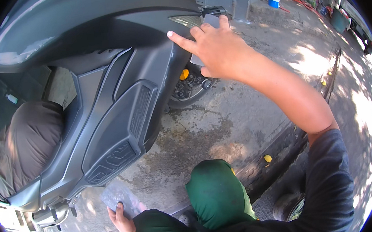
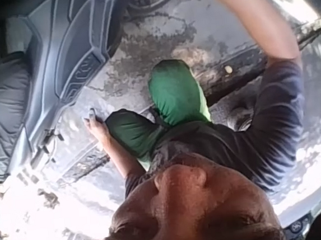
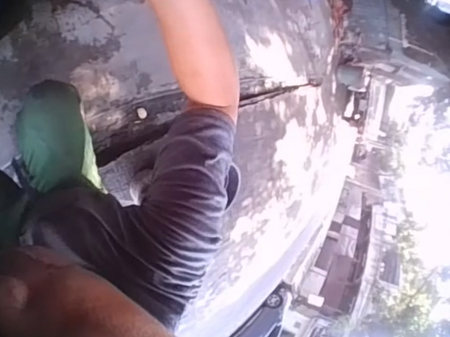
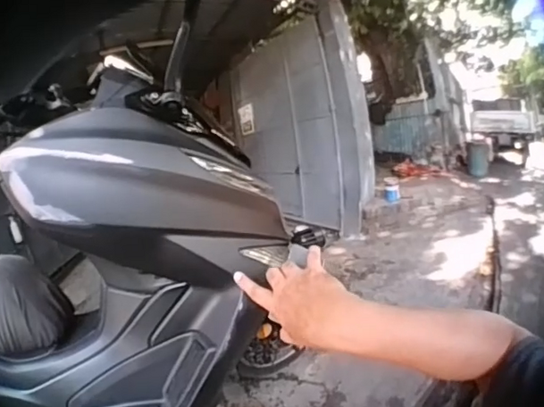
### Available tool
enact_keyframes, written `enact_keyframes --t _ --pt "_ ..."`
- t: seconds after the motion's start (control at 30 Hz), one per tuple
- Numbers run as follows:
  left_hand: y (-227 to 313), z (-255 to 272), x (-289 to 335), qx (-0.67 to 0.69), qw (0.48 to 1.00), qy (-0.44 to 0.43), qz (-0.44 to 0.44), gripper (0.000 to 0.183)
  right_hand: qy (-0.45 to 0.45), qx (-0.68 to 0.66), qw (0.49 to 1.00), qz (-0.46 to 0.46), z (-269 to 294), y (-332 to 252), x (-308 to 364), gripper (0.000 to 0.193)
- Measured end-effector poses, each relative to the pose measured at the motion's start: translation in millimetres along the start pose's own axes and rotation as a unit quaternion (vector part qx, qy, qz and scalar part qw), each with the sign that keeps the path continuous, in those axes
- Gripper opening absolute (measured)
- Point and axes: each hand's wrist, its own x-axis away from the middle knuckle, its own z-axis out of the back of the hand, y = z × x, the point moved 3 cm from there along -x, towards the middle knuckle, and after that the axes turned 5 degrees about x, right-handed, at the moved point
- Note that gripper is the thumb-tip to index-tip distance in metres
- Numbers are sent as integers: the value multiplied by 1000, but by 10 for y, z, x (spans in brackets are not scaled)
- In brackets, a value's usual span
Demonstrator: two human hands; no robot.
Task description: Manually sanding the surface of a motorcycle fairing with sandpaper.
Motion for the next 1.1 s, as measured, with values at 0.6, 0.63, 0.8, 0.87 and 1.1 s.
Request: enact_keyframes --t 0.6,0.63,0.8,0.87,1.1 --pt "-68 68 -55 0 1000 9 8 46 279 -324 900 -80 -661 -77 494 59" --pt "-68 92 -60 -5 1000 9 9 46 287 -337 893 -83 -699 -159 456 56" --pt "-45 86 -44 -10 1000 18 13 51 308 -339 885 -82 -800 -260 275 48" --pt "-54 142 -42 -7 1000 11 5 53 307 -322 891 -86 -819 -238 215 46" --pt "-57 212 -46 9 1000 -4 0 57 322 -271 905 -69 -732 -137 156 41"
